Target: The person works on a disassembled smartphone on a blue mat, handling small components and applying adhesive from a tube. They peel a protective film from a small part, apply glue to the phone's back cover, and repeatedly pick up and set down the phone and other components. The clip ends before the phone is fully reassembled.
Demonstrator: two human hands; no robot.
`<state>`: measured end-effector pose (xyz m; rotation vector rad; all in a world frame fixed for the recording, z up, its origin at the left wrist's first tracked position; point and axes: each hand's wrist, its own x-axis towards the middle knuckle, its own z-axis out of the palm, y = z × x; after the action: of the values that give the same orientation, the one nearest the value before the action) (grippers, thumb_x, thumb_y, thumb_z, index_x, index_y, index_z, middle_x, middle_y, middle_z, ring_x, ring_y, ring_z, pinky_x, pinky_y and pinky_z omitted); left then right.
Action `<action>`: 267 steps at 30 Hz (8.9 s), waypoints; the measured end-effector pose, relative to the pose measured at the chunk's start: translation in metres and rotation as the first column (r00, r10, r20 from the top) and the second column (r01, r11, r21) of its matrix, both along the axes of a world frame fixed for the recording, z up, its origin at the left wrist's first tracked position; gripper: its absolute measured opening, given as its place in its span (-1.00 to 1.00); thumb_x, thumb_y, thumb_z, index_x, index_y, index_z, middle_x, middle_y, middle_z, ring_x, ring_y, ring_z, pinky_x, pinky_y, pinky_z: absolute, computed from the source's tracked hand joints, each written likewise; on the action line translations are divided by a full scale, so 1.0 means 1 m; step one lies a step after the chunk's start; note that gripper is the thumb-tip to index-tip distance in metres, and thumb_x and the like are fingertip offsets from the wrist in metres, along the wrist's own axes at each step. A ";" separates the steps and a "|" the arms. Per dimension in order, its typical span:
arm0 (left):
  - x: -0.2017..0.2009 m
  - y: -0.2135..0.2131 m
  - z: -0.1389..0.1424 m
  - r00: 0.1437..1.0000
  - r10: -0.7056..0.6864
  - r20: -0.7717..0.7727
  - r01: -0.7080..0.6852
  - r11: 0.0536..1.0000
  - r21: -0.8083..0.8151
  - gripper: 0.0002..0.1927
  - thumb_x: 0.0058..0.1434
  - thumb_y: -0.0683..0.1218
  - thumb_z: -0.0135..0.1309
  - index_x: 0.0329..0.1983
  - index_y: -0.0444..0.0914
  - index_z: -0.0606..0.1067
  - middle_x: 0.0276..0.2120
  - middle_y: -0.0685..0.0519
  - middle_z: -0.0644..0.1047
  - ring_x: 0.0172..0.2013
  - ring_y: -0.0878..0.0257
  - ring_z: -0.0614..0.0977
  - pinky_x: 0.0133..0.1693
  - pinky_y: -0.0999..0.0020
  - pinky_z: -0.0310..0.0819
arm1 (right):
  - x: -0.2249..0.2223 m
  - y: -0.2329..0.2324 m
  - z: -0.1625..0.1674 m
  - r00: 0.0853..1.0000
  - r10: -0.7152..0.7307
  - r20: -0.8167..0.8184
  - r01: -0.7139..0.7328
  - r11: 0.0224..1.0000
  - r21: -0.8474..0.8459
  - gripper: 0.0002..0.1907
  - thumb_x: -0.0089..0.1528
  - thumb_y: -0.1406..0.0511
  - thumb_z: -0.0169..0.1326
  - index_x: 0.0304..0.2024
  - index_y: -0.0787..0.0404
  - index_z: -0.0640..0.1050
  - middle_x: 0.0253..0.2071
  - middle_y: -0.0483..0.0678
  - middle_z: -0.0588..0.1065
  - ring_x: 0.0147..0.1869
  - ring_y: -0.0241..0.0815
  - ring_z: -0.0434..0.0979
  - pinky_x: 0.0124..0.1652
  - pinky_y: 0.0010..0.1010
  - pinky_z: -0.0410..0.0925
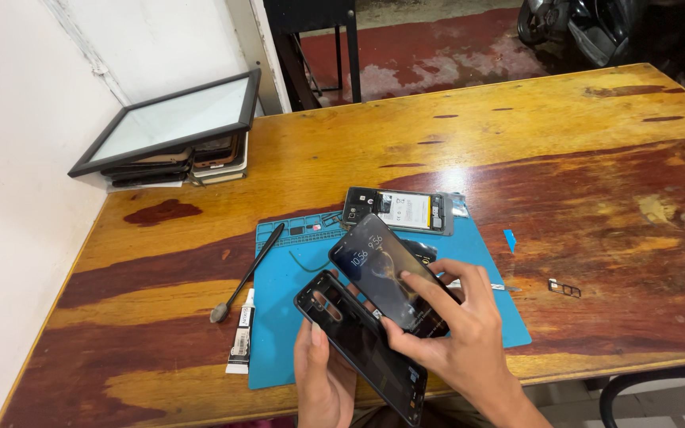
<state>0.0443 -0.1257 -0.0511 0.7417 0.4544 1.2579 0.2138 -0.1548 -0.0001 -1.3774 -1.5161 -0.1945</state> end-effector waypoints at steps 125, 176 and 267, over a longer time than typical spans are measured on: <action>0.019 -0.017 0.002 0.831 -0.020 0.556 -0.098 0.979 0.180 -0.13 0.38 0.35 -0.06 0.53 -0.24 0.04 0.34 -0.22 0.25 0.36 -0.26 0.31 0.37 -0.33 0.19 | -0.016 -0.029 -0.007 0.882 0.265 0.391 -0.313 0.948 0.062 -0.54 0.13 0.02 0.29 0.00 0.05 0.61 0.14 0.08 0.50 0.22 0.14 0.50 0.14 0.04 0.35; 0.018 -0.003 -0.015 0.961 0.236 0.148 -0.227 0.971 -0.075 0.02 0.13 0.10 0.18 0.55 -0.18 -0.08 0.28 -0.38 0.26 0.30 -0.29 0.37 0.34 -0.20 0.17 | 0.076 0.015 0.026 0.959 -0.256 -0.120 0.230 0.953 -0.196 -0.78 0.41 0.27 0.14 -0.06 0.32 0.66 -0.48 0.01 0.54 -0.48 -0.37 0.43 -0.46 -0.46 0.28; 0.002 0.002 -0.012 0.993 0.100 0.066 -0.098 0.995 -0.029 0.16 -0.01 0.18 0.38 0.53 -0.24 0.01 0.12 -0.11 0.37 0.19 0.06 0.44 0.27 0.07 0.29 | 0.009 0.063 -0.008 0.634 0.299 -0.713 -0.754 0.442 -0.485 -0.86 0.21 0.38 0.22 -0.29 0.35 0.74 -0.43 -0.16 0.53 -0.40 -0.47 0.42 -0.43 -0.55 0.28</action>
<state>0.0458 -0.1239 -0.0628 0.6595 0.4557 1.3630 0.2226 -0.0922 -0.0080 -1.2521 -1.5003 1.3377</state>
